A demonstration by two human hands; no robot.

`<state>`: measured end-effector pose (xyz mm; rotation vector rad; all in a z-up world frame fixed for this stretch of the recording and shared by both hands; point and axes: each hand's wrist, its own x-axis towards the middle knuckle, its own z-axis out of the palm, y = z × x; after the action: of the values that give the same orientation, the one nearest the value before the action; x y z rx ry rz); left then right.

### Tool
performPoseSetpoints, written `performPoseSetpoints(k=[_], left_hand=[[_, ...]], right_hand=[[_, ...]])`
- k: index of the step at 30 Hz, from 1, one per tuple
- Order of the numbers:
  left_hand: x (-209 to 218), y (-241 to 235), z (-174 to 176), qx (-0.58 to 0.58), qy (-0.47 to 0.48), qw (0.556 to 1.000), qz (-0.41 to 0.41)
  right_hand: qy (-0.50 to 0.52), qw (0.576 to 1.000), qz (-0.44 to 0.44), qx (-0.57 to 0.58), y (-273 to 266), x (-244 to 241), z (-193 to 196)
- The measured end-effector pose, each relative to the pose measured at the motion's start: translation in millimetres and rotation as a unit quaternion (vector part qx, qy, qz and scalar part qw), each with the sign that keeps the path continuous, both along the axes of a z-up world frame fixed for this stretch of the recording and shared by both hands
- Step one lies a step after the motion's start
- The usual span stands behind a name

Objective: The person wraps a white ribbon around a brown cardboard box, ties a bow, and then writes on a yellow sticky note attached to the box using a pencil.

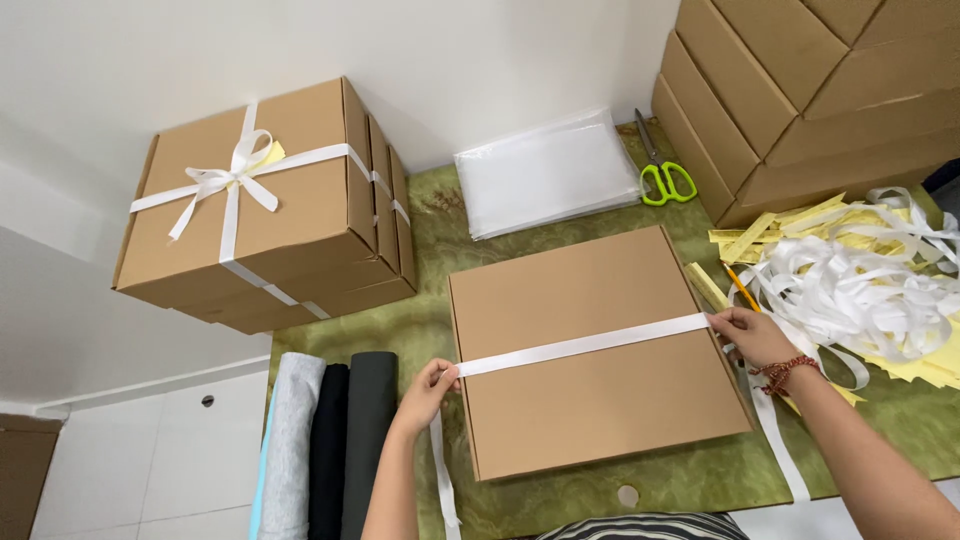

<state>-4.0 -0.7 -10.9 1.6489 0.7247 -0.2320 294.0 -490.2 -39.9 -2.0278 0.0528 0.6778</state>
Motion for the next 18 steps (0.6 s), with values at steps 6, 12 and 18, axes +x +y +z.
performPoseSetpoints(k=[6,12,18], left_hand=[[-4,-38,-56,-0.112,-0.128,0.963,0.210],[-4,-69,-56,-0.099,-0.082,0.942,0.311],[-4,-59,-107,-0.098,-0.149,0.932,0.316]], right_hand=[[-0.054,0.987,-0.001,-0.154,-7,-7,-36],[-0.042,0.996,-0.073,-0.032,-8,-12,-75],[-0.083,0.987,-0.066,0.118,-36,9,-154]])
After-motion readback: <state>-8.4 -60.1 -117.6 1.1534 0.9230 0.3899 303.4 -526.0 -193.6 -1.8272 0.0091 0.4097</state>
